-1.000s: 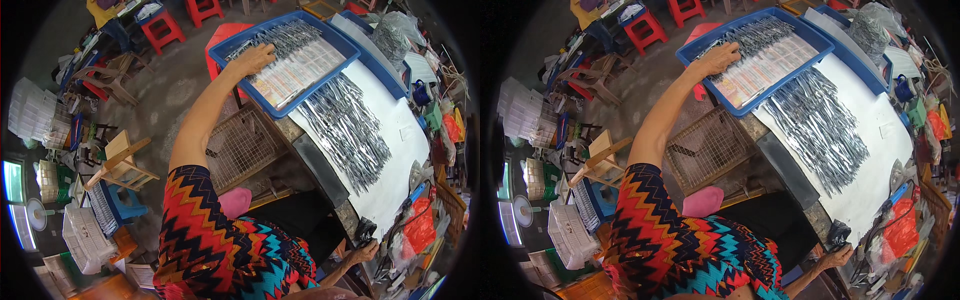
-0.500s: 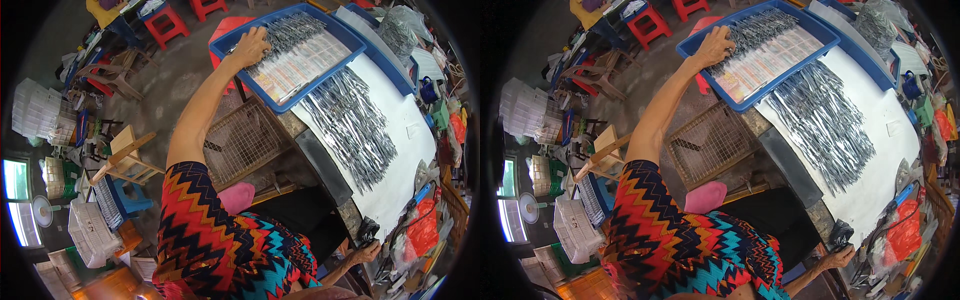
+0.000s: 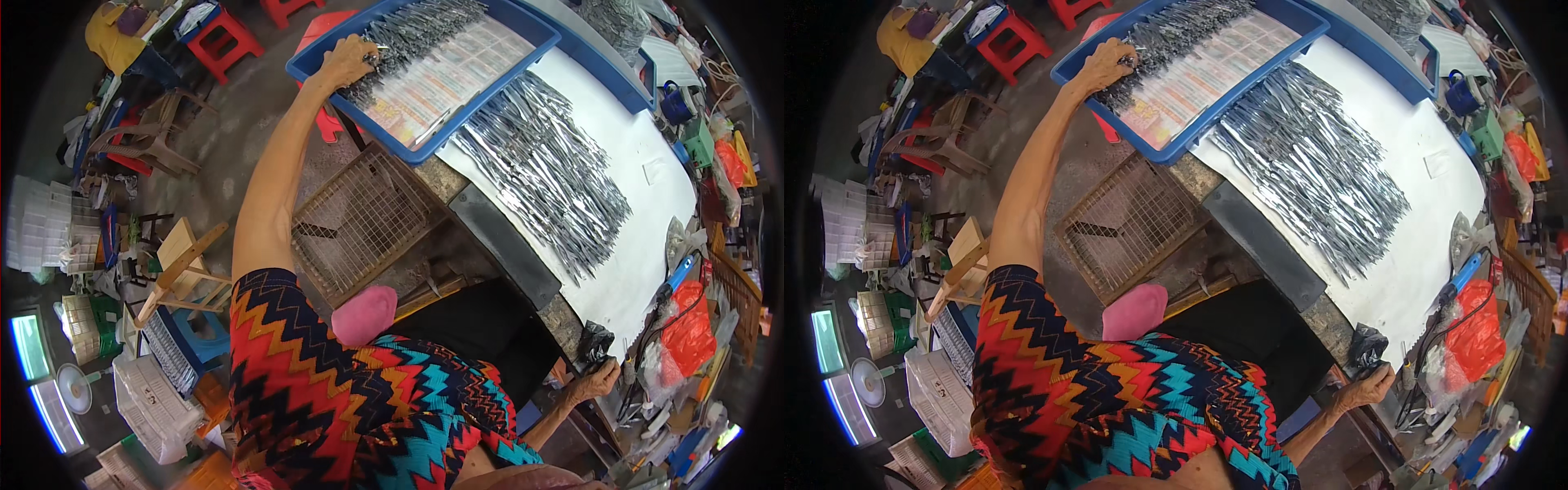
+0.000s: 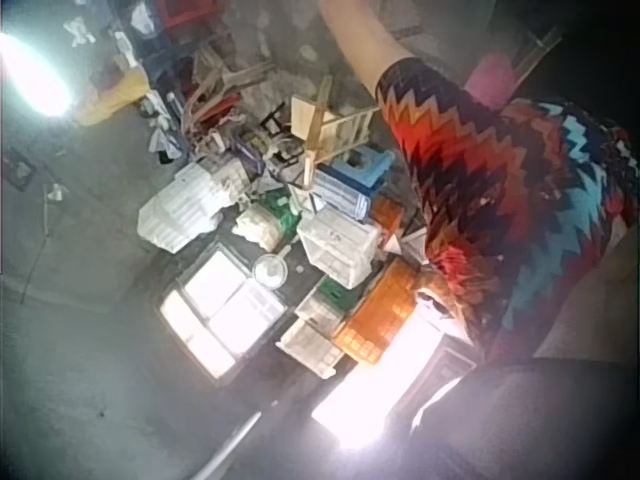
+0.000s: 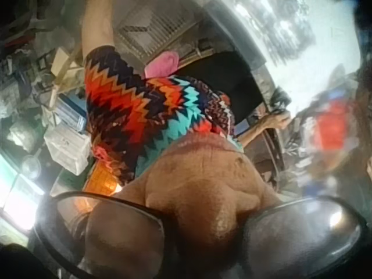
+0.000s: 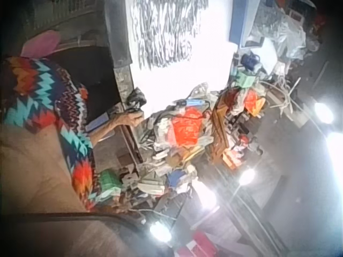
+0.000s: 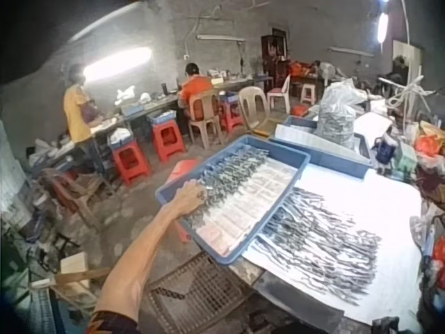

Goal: Bundling small metal rods from a tray and wrapping them with small pieces of black plastic film.

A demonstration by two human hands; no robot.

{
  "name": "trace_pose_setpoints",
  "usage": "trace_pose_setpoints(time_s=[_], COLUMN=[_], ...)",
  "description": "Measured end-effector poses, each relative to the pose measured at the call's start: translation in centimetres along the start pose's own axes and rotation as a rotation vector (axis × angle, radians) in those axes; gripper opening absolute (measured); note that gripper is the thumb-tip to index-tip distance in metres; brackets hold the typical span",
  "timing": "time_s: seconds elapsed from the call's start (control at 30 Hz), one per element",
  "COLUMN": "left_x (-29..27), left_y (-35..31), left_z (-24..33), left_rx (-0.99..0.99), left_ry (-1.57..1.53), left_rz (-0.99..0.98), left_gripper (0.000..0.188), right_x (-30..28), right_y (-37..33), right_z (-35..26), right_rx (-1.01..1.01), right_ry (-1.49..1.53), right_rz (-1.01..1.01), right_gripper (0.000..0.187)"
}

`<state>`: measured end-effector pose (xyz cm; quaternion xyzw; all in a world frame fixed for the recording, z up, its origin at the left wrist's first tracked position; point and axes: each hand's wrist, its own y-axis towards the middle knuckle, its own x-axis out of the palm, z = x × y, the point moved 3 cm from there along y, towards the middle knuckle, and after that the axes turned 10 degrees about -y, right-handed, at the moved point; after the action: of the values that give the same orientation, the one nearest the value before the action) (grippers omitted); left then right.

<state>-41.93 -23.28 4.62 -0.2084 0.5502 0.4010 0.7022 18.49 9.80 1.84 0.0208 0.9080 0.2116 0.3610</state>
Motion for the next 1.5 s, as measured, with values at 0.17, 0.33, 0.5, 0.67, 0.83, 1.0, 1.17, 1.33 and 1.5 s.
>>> trace_pose_setpoints(time_s=[0.17, 0.33, 0.5, 0.67, 0.83, 1.0, 1.17, 1.33, 1.5], left_x=[0.0, 0.5, 0.8, 1.2, 0.7, -0.5, -1.4, -2.4, -3.5], left_y=[0.7, 1.9, 2.7, 2.8, 2.4, 1.5, 1.7, 2.4, 2.1], left_z=[-1.1, -1.8, -3.1, -3.6, -4.5, -1.9, -2.3, -4.3, -5.9], left_rx=[0.093, 0.071, 0.124, 0.113, 0.133, 0.080, 0.057, -0.069, -0.096], left_ry=[-0.034, -0.117, -0.295, -0.385, -0.475, -0.610, -0.801, -1.374, -1.750], left_rz=[0.070, 0.072, 0.107, 0.057, 0.178, 0.209, 0.327, 0.515, 0.655], left_gripper=[0.025, 0.023, 0.026, 0.028, 0.033, 0.030, 0.023, 0.016, 0.008], right_x=[-0.2, -0.2, 0.0, 0.1, 0.3, 0.0, -0.1, 0.1, 0.1], right_y=[-0.1, 0.0, -0.2, -0.2, -0.1, -0.1, 0.1, 0.2, 0.2], right_z=[-0.3, -0.2, -1.3, -1.2, 0.0, -0.8, 0.2, 0.8, 0.7], right_rx=[0.082, 0.064, 0.109, 0.105, 0.130, -0.019, 0.022, 0.051, 0.043], right_ry=[-0.009, 0.003, 0.055, 0.084, 0.084, -0.016, -0.031, 0.015, 0.009], right_rz=[-0.032, -0.013, -0.016, 0.002, -0.023, 0.019, -0.026, -0.019, -0.023], right_gripper=[0.025, 0.023, 0.021, 0.020, 0.022, 0.024, 0.024, 0.024, 0.024])
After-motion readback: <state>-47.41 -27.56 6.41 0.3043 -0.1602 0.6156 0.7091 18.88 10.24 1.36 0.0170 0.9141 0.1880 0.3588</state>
